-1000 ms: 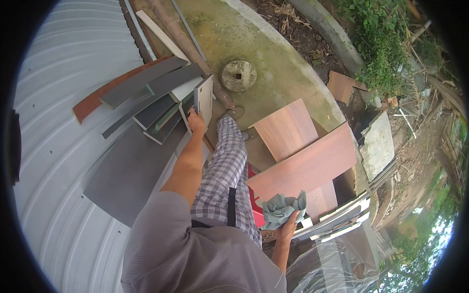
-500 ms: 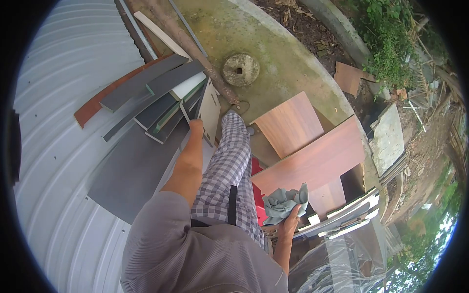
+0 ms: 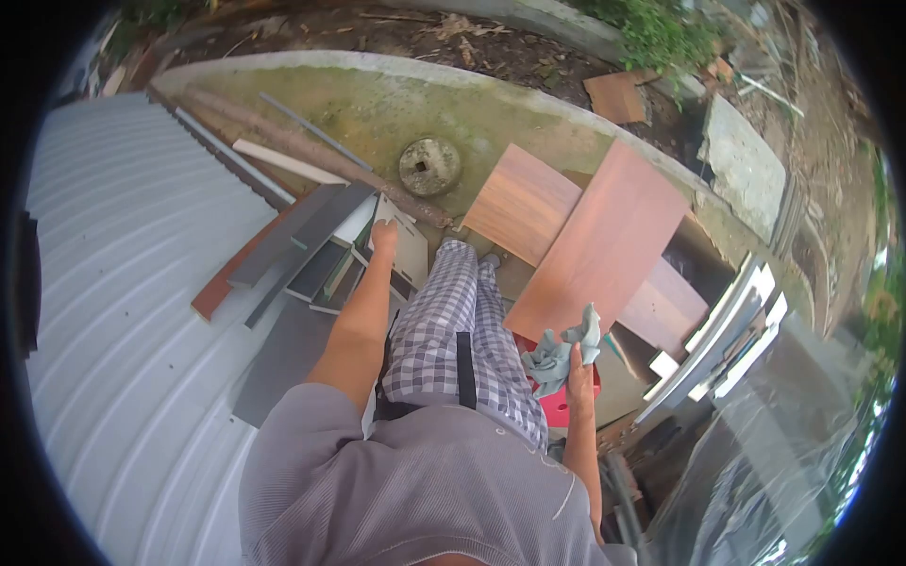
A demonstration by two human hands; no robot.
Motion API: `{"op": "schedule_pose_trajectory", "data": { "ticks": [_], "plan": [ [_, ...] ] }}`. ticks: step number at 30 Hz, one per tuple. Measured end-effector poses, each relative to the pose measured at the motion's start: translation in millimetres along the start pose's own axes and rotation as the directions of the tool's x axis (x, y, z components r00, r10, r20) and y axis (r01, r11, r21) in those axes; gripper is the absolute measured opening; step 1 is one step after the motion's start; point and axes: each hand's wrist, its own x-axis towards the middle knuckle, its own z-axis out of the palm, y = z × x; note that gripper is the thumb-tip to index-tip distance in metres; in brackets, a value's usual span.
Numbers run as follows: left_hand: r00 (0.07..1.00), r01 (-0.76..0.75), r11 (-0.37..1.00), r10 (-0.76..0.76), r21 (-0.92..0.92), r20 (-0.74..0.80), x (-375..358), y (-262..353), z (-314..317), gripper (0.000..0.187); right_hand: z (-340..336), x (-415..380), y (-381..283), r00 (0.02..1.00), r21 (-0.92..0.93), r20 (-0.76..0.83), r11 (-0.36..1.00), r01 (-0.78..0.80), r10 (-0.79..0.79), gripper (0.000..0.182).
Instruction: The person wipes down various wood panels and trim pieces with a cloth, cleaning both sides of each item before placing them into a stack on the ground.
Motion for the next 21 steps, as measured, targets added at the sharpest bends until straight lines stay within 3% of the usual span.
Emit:
{"op": "schedule_pose_trajectory", "data": {
  "ticks": [2,4,5,6,7,9,11,13,14,15,17,18,19,21],
  "plan": [
    [0.956,-0.199,0.98,0.187,0.03,0.226,-3,19,5,0.042,-6,-6,6,1.0,-0.279,0.013,0.96,0.016,-0.013,0.041],
    [0.9,-0.309,0.951,0.29,0.007,0.326,-17,39,15,0.039,-13,-5,11,0.993,-0.61,-0.011,0.788,0.084,-0.115,0.04],
    [0.85,-0.371,0.928,0.356,-0.037,0.388,-26,47,19,0.036,-21,-5,16,0.992,-0.586,-0.039,0.806,0.076,-0.121,0.04],
    [0.825,-0.299,0.951,0.299,-0.078,0.481,-55,67,14,0.032,-13,-13,0,0.983,-0.764,-0.054,0.641,0.074,-0.177,0.04],
    [0.809,-0.323,0.944,0.31,-0.064,0.499,-70,73,18,0.032,-6,-20,-17,0.973,-0.897,-0.056,0.439,0.05,-0.226,0.041],
    [0.733,-0.283,0.959,0.236,-0.029,0.638,-96,76,28,0.029,-5,-27,-47,0.99,-0.816,-0.039,0.576,0.048,-0.138,0.041],
    [0.704,-0.315,0.949,0.249,-0.022,0.665,-125,69,40,0.027,-9,-30,-60,0.992,-0.748,-0.074,0.663,0.016,-0.107,0.04],
    [0.662,-0.378,0.917,0.169,0.131,0.73,-141,53,57,0.026,-12,-34,-67,0.988,-0.483,-0.069,0.871,0.091,-0.141,0.036],
    [0.653,-0.394,0.908,0.168,0.142,0.738,-148,43,65,0.026,-32,-10,-32,0.978,-0.408,0.007,0.892,0.194,-0.21,0.038],
    [0.626,-0.436,0.886,0.17,0.161,0.761,-154,30,74,0.026,-47,13,4,0.978,-0.391,-0.005,0.901,0.188,-0.207,0.038],
    [0.6,-0.491,0.849,0.165,0.197,0.783,-173,23,82,0.026,-71,48,63,0.931,-0.184,-0.216,0.949,0.256,-0.293,0.044],
    [0.576,-0.495,0.835,0.109,0.24,0.811,-187,26,82,0.027,-85,53,74,0.929,-0.281,-0.292,0.949,0.144,-0.228,0.049],
    [0.552,-0.501,0.817,0.049,0.284,0.833,-199,30,81,0.028,-96,60,89,0.908,-0.224,-0.372,0.968,0.114,-0.193,0.048],
    [0.531,-0.529,0.795,0.037,0.297,0.846,-220,38,80,0.028,-138,110,164,0.827,-0.341,-0.504,0.937,0.073,-0.247,0.049]
  ]
}}
